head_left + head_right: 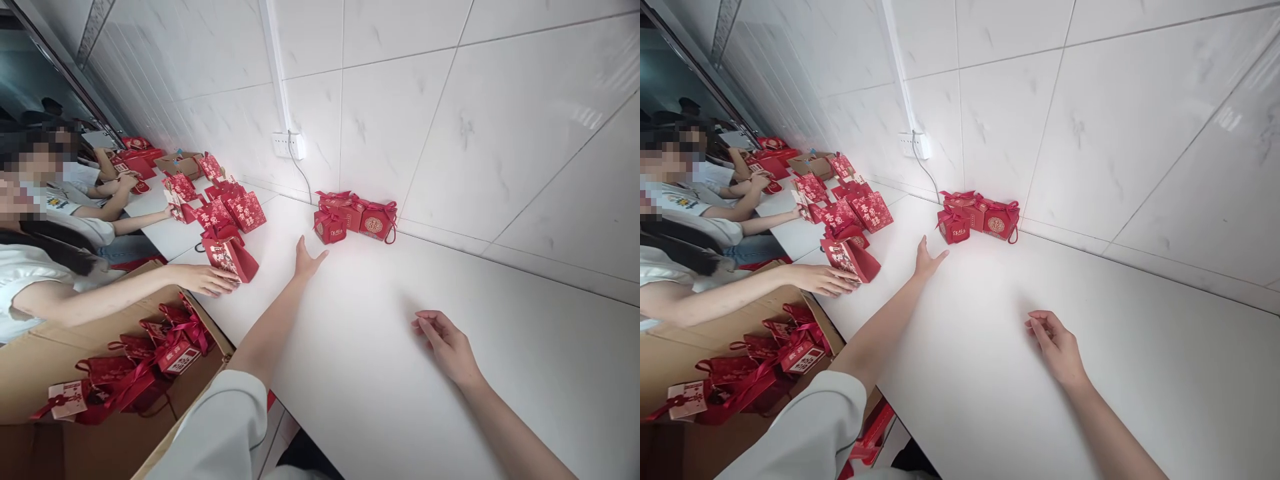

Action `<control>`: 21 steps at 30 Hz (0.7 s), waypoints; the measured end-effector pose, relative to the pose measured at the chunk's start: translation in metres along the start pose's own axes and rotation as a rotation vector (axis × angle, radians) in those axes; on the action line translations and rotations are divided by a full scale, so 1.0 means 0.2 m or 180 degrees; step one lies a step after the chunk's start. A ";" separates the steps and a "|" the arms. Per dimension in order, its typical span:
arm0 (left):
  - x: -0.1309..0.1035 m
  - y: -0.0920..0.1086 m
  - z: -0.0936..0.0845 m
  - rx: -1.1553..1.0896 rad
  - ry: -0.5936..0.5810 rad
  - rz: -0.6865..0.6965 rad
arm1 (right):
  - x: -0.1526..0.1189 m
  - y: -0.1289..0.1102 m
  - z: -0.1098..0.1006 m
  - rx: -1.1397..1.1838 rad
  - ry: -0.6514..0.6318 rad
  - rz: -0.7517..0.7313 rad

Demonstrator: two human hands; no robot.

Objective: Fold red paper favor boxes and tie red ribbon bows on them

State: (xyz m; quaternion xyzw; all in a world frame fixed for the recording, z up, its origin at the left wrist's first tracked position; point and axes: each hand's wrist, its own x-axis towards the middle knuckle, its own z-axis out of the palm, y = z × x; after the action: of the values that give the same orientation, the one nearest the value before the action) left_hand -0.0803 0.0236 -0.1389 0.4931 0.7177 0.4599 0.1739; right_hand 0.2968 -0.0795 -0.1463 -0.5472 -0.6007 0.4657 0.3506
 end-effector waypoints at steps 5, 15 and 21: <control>0.06 0.02 0.02 -0.0084 -0.0001 0.0067 | 0.00 0.02 0.00 -0.0011 -0.0037 0.0034; 0.25 0.04 0.11 -0.0371 -0.0044 0.0171 | 0.01 0.00 0.01 -0.0085 -0.0001 0.0079; 0.35 0.06 0.16 -0.0630 -0.0130 0.0276 | -0.01 -0.04 0.02 -0.0083 0.0020 0.0181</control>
State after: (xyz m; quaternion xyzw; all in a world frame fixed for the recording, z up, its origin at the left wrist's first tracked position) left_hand -0.0825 0.1015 -0.1305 0.5135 0.6431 0.5254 0.2163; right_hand 0.2912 -0.0814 -0.1390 -0.5701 -0.5899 0.4658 0.3319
